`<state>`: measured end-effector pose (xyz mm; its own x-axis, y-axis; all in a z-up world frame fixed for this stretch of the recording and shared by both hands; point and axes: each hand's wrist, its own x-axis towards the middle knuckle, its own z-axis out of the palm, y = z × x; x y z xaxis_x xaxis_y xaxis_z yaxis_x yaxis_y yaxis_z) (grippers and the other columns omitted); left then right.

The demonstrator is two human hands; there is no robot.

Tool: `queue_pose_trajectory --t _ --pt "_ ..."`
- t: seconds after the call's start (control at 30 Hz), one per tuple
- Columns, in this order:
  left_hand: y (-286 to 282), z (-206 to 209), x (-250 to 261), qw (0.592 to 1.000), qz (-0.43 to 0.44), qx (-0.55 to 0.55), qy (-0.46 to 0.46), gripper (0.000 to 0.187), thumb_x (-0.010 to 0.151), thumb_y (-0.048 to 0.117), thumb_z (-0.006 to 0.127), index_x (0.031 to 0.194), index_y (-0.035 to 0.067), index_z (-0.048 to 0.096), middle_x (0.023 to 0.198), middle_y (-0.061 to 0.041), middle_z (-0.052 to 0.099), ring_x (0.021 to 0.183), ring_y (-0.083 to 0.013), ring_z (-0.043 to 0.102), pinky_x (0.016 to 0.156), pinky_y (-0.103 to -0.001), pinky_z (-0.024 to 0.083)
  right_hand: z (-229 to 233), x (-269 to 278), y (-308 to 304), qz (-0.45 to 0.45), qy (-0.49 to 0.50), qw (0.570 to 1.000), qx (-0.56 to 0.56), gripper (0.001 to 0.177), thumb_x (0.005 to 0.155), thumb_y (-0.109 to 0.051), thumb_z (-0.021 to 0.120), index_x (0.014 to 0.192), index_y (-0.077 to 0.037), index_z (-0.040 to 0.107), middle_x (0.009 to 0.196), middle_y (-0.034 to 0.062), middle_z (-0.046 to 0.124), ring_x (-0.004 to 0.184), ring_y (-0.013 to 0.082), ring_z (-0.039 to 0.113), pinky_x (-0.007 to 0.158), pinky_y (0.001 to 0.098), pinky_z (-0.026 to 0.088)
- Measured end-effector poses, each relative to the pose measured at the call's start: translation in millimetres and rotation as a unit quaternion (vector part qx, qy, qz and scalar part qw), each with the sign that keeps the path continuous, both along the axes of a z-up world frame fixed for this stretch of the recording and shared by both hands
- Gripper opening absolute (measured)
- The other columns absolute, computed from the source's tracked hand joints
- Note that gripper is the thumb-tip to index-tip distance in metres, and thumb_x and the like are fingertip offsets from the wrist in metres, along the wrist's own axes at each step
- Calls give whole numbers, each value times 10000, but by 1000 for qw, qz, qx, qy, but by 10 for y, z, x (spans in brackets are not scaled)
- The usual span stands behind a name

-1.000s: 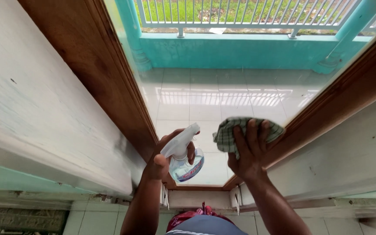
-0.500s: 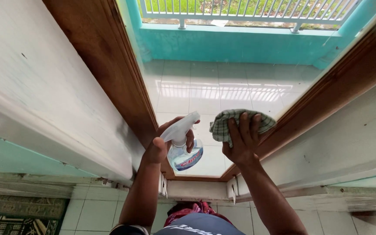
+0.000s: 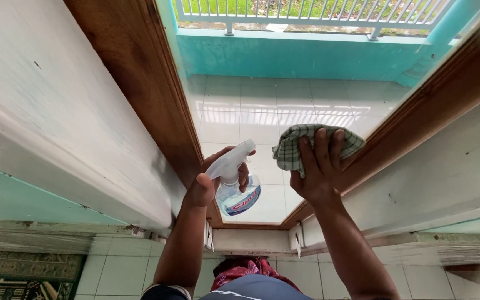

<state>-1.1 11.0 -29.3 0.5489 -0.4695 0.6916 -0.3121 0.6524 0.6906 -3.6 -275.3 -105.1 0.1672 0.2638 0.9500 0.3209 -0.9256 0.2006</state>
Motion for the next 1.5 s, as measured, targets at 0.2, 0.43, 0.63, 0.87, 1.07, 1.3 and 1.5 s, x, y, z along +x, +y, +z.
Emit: queue_pose_trajectory --t 0.2,0.43,0.63,0.87,1.07,1.3,1.5 --pt "10 -17 34 1000 -17 -15 12 1122 837 878 440 1345 -120 505 700 -171 596 602 -263 667 595 -385 576 -342 8 -37 -25 11 1000 0 630 941 -476 502 1415 -104 687 1589 238 494 1509 525 274 1213 578 -140" --pt "-9 -18 44 1000 -8 -11 9 1135 832 876 434 1343 -136 498 676 -182 581 577 -278 667 570 -392 578 -739 22 -38 -47 0 999 -7 570 885 -419 527 1364 -175 718 1557 180 556 1502 494 338 1217 615 -90" --pt "-31 -39 43 1000 -2 -9 -6 1152 827 888 415 1342 -138 505 678 -183 596 587 -274 679 588 -378 579 1 -19 43 21 13 1000 5 589 926 -379 530 1420 -90 672 1597 246 455 1489 544 238 1207 663 165" --pt "-66 25 18 1000 -3 0 -5 1196 810 904 422 1331 -169 501 689 -181 600 599 -264 686 596 -358 585 152 -69 52 23 15 999 17 590 951 -387 528 1435 -75 659 1607 245 441 1499 539 216 1215 642 130" --pt "-79 -14 42 1000 3 -1 -8 1190 822 899 414 1320 -177 503 683 -169 594 589 -259 684 585 -349 581 -702 -50 -43 -36 25 999 1 602 892 -444 550 1402 -155 687 1586 193 512 1518 500 281 1209 585 -132" --pt "-77 -7 57 1000 3 1 -4 1188 818 905 430 1324 -167 511 696 -152 595 603 -244 683 594 -336 573 -817 -26 -178 -55 68 996 -23 661 750 -426 670 1386 -248 707 1590 137 532 1535 460 298 1205 619 -114" --pt "-41 18 56 1000 6 5 4 1155 826 903 439 1325 -135 527 713 -130 604 628 -216 682 610 -324 570 -24 -95 -133 -20 92 995 -11 699 815 -395 674 1482 -188 650 1621 210 459 1514 513 240 1184 699 52"
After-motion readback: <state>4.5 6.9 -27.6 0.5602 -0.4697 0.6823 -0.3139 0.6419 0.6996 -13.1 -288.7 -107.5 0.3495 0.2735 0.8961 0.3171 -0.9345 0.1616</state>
